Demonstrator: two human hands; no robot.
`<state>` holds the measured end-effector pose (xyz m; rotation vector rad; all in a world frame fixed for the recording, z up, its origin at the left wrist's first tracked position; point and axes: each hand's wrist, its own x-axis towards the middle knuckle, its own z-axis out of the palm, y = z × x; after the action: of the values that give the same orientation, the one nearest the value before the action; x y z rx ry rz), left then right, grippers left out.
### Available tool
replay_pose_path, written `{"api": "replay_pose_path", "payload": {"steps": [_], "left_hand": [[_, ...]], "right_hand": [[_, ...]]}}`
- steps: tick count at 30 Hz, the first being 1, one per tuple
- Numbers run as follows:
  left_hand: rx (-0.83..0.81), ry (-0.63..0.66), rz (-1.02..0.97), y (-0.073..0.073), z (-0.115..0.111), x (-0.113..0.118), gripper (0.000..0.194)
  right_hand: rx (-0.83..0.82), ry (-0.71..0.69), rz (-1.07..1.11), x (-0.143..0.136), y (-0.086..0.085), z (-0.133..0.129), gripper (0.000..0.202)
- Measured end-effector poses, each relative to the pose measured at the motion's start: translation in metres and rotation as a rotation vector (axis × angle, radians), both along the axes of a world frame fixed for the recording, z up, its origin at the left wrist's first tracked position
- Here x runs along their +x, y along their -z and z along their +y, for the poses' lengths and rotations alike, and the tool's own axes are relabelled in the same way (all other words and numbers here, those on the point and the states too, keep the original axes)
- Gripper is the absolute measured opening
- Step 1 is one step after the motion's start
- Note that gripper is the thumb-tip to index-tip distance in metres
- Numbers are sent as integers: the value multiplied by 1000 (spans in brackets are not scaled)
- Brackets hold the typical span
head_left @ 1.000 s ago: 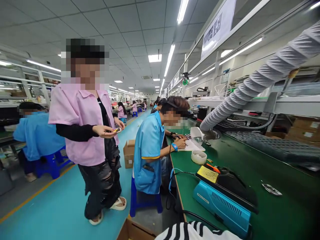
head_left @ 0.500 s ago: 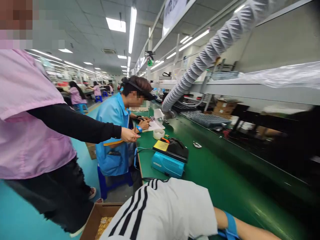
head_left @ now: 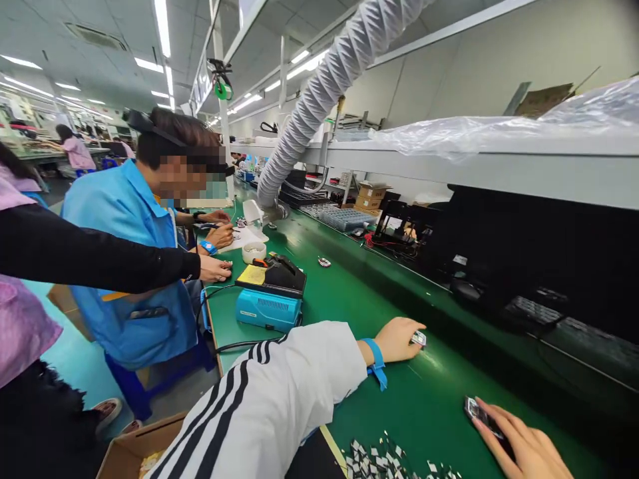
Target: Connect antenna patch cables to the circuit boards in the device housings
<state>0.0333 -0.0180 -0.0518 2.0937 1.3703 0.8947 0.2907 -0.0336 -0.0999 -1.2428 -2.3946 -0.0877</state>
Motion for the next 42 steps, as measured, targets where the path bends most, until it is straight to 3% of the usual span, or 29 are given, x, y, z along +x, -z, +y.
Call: {"api": "replay_pose_path", "payload": {"steps": [3, 7, 9, 12, 17, 21, 25, 33, 37, 42], "left_hand": [[9, 264, 15, -4, -33, 0, 33], [-17, 896, 124, -13, -74, -3, 25], [4, 1062, 238, -15, -83, -3, 26], [120, 1026, 378, -15, -84, 0, 28], [327, 860, 504, -13, -84, 11, 31], [239, 845, 486, -14, -82, 13, 22], [125, 817, 368, -7, -74, 8, 28], [124, 819, 307, -5, -75, 10, 19], [28, 772, 319, -6, -74, 10, 16], [57, 825, 335, -10, -75, 11, 16]], "right_hand": [[-76, 33, 18, 0, -3, -4, 57], [-111, 20, 66, 3, -2, 0, 62], [-129, 14, 80, 3, -1, 3, 62], [-155, 33, 85, 0, -2, 4, 60], [-215, 48, 110, -4, -8, -1, 57], [-235, 103, 128, -4, -7, -3, 56], [-278, 155, 143, -6, -9, -5, 56], [-345, 196, 146, -16, -23, -13, 62], [-331, 215, 143, -15, -21, -13, 64], [-299, 185, 116, -12, -17, -14, 59]]}}
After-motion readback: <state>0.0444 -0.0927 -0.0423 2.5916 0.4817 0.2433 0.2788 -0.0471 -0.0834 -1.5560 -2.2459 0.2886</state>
